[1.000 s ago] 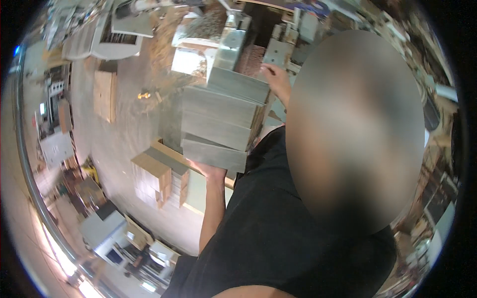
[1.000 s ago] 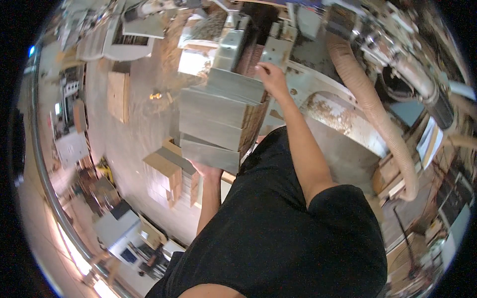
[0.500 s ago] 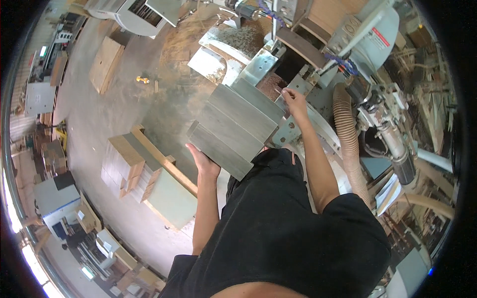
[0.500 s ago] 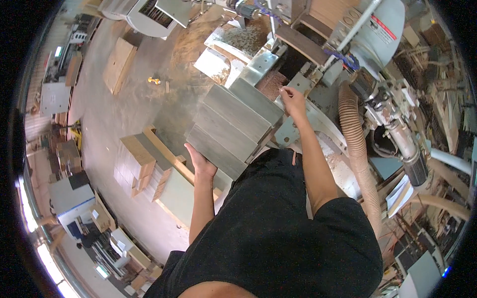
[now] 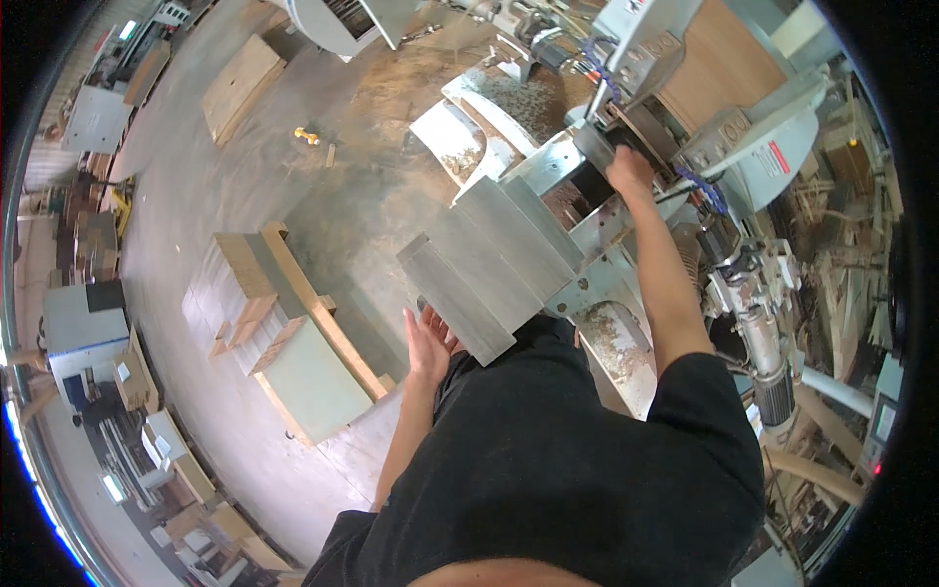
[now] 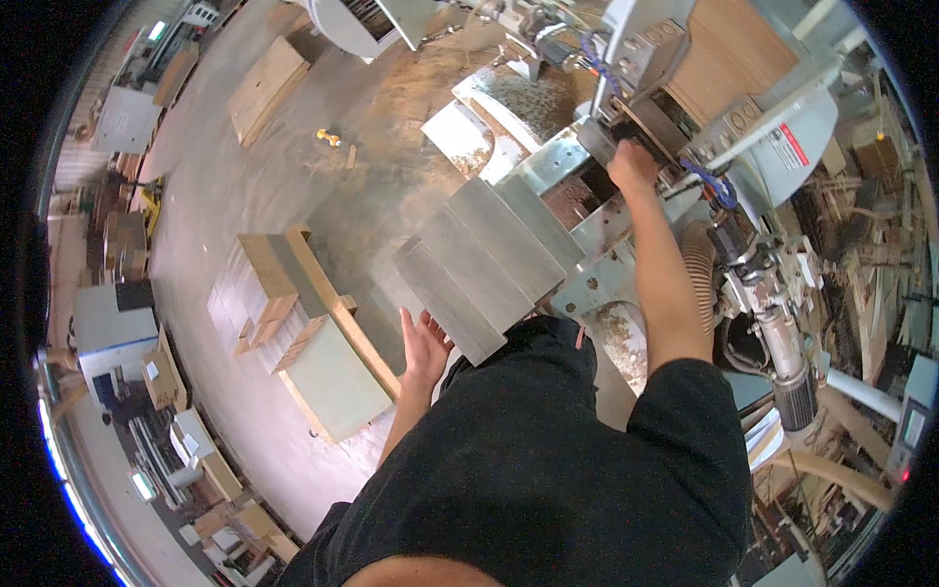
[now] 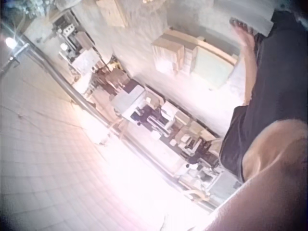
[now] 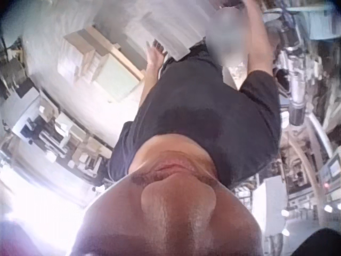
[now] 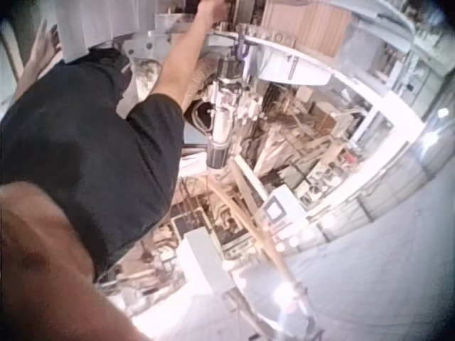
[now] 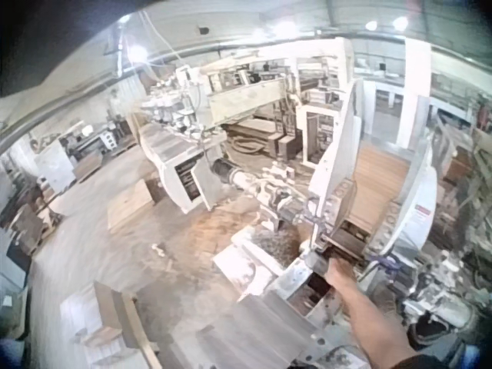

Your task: The person places wooden blocks into a drilling machine one at a time, operates the drill by hand to create multiple holes, and stacks the completed pieces together.

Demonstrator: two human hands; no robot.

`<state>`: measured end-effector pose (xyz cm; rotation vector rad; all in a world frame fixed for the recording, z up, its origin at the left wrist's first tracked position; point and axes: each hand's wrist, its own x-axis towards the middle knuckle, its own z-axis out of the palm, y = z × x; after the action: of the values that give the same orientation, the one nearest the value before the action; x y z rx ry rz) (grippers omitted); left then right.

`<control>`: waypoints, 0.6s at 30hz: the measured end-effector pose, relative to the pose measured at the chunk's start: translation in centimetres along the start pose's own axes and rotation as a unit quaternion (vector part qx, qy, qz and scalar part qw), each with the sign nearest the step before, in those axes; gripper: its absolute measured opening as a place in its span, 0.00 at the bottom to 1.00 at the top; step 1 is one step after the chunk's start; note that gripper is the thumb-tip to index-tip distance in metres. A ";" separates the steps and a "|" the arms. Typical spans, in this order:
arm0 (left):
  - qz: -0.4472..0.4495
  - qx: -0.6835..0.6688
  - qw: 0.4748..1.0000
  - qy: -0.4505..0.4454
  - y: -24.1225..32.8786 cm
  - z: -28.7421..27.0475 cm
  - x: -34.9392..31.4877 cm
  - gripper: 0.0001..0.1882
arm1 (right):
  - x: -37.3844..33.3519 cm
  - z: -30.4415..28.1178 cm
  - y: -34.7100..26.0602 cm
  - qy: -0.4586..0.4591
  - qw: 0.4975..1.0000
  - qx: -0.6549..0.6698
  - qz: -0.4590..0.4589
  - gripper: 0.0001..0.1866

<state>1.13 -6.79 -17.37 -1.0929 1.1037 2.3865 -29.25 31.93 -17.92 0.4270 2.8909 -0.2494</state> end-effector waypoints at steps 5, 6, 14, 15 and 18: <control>0.116 0.043 0.984 -0.126 1.8 4.2 -0.6 0.45 | -3.9 -0.9 -0.1 -0.080 0.964 0.179 -0.180 0.14; 0.106 0.023 0.987 -0.122 1.9 4.4 -0.6 0.42 | -5.1 -0.8 0.0 -0.111 0.932 0.283 -0.196 0.14; 0.026 0.001 0.997 -0.073 -0.4 3.5 1.6 0.44 | -9.7 8.1 -4.5 -0.039 0.904 0.336 -0.261 0.17; 0.018 0.020 0.999 -0.035 -0.5 3.3 1.8 0.45 | -9.7 8.6 -4.9 -0.056 0.893 0.343 -0.286 0.16; 0.020 0.028 0.999 0.030 -0.5 3.5 1.7 0.46 | -9.8 7.4 -4.9 -0.020 0.892 0.317 -0.321 0.17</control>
<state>-1.56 -3.93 -17.44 -1.1414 1.2163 2.3505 -20.27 23.26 -22.13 -0.4712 2.7352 -1.2941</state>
